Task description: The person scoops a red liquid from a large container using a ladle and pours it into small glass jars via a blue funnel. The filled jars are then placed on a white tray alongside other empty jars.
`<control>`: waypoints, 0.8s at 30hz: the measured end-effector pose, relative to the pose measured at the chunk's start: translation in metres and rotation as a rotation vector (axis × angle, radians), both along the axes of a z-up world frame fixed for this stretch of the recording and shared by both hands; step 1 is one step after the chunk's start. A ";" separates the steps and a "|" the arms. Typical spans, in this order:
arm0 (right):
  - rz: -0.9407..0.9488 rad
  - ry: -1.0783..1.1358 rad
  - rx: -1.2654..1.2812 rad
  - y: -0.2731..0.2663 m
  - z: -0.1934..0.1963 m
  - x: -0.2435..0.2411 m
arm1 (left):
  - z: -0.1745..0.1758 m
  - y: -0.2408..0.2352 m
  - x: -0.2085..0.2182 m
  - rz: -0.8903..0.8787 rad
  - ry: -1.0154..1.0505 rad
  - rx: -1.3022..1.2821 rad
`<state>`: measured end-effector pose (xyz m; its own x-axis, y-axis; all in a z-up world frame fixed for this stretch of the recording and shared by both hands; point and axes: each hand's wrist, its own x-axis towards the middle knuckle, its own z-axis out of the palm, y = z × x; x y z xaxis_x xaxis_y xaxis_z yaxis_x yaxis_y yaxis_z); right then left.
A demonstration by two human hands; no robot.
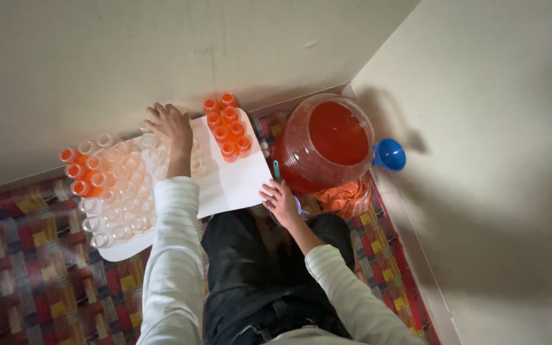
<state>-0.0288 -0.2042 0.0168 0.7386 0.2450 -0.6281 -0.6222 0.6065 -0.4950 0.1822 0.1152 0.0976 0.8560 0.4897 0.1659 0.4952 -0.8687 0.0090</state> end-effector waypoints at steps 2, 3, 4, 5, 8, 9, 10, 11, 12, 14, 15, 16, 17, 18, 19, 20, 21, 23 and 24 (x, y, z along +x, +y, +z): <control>-0.007 0.009 0.013 -0.002 -0.006 0.000 | -0.008 -0.001 0.005 0.006 0.018 0.005; -0.010 0.014 0.033 -0.002 -0.009 0.002 | -0.011 0.000 0.009 0.016 0.032 0.016; -0.010 0.012 0.030 -0.002 -0.005 0.002 | -0.027 0.002 0.015 0.016 0.030 0.013; -0.007 0.014 0.021 -0.001 -0.001 0.002 | -0.043 0.006 0.020 -0.006 -0.056 0.032; -0.004 0.012 0.022 -0.002 0.004 0.001 | -0.068 0.010 0.027 -0.068 -0.146 0.057; -0.006 0.001 0.038 -0.001 0.004 0.004 | -0.070 0.012 0.031 -0.111 -0.156 0.069; -0.004 0.001 0.040 -0.003 0.006 0.005 | -0.055 0.007 0.024 -0.110 -0.156 0.072; 0.000 -0.019 0.040 -0.004 0.007 0.005 | -0.040 0.002 0.017 -0.145 -0.192 0.087; 0.004 -0.039 0.039 -0.005 0.009 0.004 | -0.026 -0.003 0.010 -0.180 -0.228 0.103; 0.001 -0.059 0.025 -0.012 -0.004 0.002 | 0.030 -0.012 -0.022 -0.224 -0.227 0.128; -0.002 -0.082 0.007 -0.017 -0.011 0.004 | 0.058 -0.019 -0.034 -0.269 -0.230 0.150; -0.008 -0.087 0.007 -0.024 -0.028 0.006 | 0.064 -0.020 -0.038 -0.275 -0.235 0.150; -0.075 -0.074 -0.090 -0.029 -0.045 0.003 | 0.069 -0.018 -0.048 -0.271 -0.329 0.212; -0.142 -0.060 -0.188 -0.034 -0.063 0.000 | 0.074 -0.017 -0.057 -0.266 -0.424 0.273; -0.146 -0.052 -0.185 -0.042 -0.073 -0.004 | 0.099 -0.025 -0.079 -0.273 -0.418 0.274; -0.162 -0.014 -0.251 -0.050 -0.082 -0.009 | 0.124 -0.034 -0.102 -0.299 -0.425 0.189; -0.179 0.018 -0.316 -0.057 -0.091 -0.008 | 0.151 -0.042 -0.120 -0.325 -0.439 0.104; -0.181 0.046 -0.326 -0.066 -0.117 -0.005 | 0.144 -0.058 -0.151 -0.402 -0.506 -0.016; -0.177 0.073 -0.340 -0.070 -0.131 -0.007 | 0.140 -0.065 -0.168 -0.470 -0.570 -0.141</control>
